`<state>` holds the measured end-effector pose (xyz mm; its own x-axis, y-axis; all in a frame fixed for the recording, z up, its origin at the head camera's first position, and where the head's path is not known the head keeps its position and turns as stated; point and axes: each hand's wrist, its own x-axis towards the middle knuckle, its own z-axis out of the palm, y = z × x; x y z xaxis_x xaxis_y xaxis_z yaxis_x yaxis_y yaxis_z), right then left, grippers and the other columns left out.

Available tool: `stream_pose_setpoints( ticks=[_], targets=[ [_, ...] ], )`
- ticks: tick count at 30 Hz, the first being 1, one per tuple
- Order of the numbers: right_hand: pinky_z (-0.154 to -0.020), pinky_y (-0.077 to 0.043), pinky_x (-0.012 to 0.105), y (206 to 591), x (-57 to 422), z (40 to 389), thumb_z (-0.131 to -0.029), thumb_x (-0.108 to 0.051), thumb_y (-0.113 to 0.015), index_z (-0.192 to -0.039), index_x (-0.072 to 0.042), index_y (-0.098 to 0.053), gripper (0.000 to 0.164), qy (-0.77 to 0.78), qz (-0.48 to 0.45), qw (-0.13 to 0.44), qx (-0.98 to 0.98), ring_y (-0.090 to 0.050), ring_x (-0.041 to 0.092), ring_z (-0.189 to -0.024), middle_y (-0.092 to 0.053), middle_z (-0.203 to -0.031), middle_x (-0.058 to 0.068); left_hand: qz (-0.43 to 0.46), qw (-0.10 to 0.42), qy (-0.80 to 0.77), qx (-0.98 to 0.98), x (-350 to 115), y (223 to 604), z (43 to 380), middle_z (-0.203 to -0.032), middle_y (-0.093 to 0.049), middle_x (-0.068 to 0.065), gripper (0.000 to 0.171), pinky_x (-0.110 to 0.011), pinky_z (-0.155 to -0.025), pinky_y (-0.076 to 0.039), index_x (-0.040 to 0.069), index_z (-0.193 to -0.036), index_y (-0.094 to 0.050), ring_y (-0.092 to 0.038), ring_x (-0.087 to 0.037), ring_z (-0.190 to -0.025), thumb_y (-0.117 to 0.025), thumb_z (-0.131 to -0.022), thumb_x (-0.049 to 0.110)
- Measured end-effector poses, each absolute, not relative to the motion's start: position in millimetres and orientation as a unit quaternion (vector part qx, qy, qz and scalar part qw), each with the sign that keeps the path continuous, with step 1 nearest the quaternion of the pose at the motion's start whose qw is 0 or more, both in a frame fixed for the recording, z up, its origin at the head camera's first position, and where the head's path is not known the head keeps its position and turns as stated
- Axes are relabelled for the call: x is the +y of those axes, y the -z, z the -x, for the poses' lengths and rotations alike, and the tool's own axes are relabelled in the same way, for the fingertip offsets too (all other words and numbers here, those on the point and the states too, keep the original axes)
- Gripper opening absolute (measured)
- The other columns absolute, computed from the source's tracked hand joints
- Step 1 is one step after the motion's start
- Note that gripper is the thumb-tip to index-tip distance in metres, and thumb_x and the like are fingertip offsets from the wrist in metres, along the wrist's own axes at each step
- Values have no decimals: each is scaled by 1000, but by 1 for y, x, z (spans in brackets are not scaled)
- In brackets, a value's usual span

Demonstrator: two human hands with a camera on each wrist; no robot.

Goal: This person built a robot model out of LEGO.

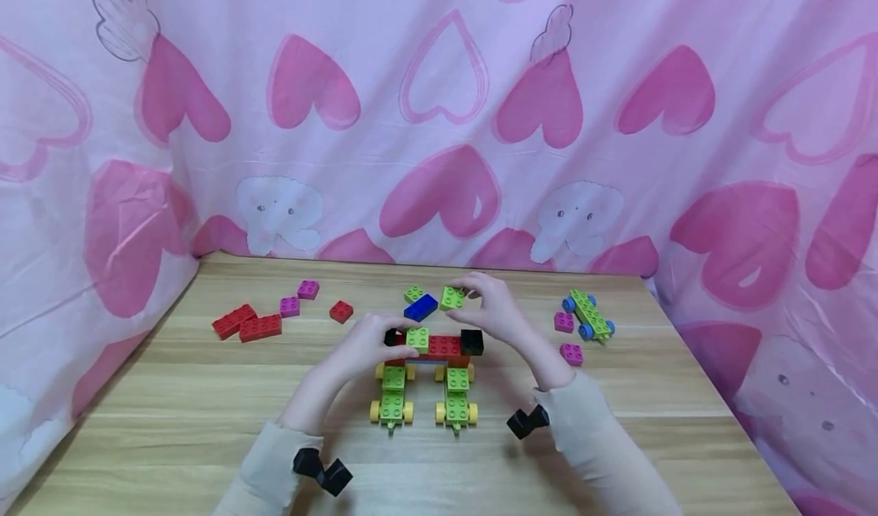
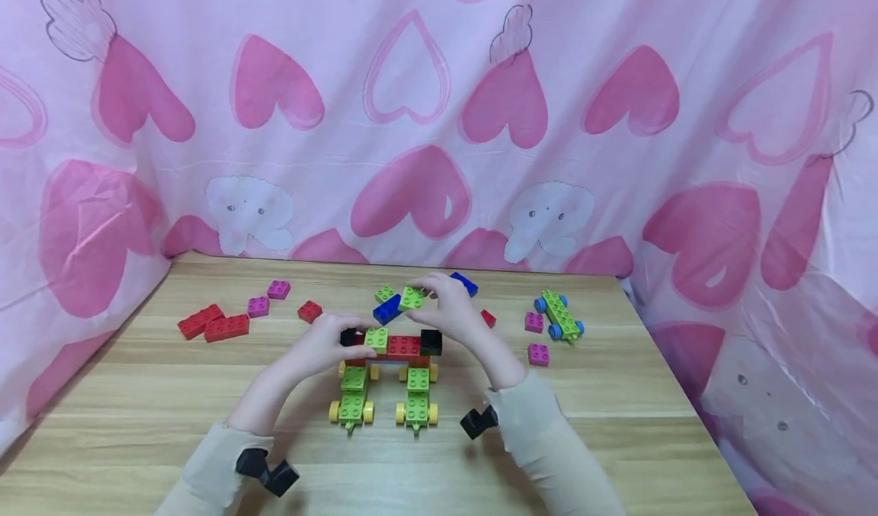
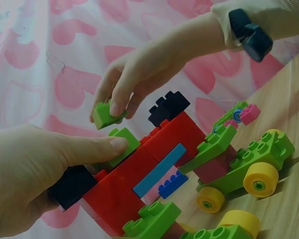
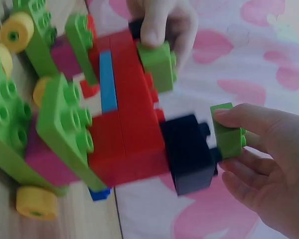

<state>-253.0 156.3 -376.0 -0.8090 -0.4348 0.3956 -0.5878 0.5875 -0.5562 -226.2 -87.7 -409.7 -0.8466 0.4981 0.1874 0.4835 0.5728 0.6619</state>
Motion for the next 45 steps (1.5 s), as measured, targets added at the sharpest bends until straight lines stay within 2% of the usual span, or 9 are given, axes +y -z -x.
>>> stream_pose_setpoints(
  ticks=[7,18,26,31,45],
  targets=[
    [-85,-57,37,379,149,234,-80,-13,-80,-115,-3,-68,39,-342,-315,82,-882,-65,23,-97,-70,-110,10,-281,1,-379,882,-87,412,228,-116,-71,-9,39,-46,-97,-52,9,-118,-71,-64,-28,-112,-78,-84,24],
    [-82,-57,29,387,145,233,-78,-13,-81,-107,-8,-71,31,-335,-324,57,-883,-65,17,-92,-72,-103,4,-289,0,-386,876,-88,413,229,-116,-71,-9,40,-47,-97,-52,8,-119,-70,-65,-27,-112,-78,-84,23],
    [-85,-57,35,392,144,229,-81,-14,-78,-112,-9,-71,32,-329,-321,26,-888,-65,16,-97,-72,-106,3,-300,-12,-385,872,-89,414,230,-114,-72,-9,39,-46,-95,-53,7,-118,-71,-66,-27,-108,-78,-83,23],
    [-87,-56,34,395,142,227,-81,-14,-78,-113,-13,-70,32,-327,-313,13,-892,-64,14,-97,-72,-107,0,-292,-4,-385,875,-90,413,229,-116,-72,-8,39,-46,-97,-52,9,-118,-71,-65,-28,-111,-78,-83,24],
    [-87,-55,35,396,143,228,-82,-13,-77,-113,-14,-70,32,-324,-306,3,-895,-62,14,-97,-71,-108,-1,-296,-2,-380,876,-88,413,229,-116,-72,-8,39,-45,-95,-54,9,-119,-70,-66,-27,-110,-77,-84,25]
  ],
)
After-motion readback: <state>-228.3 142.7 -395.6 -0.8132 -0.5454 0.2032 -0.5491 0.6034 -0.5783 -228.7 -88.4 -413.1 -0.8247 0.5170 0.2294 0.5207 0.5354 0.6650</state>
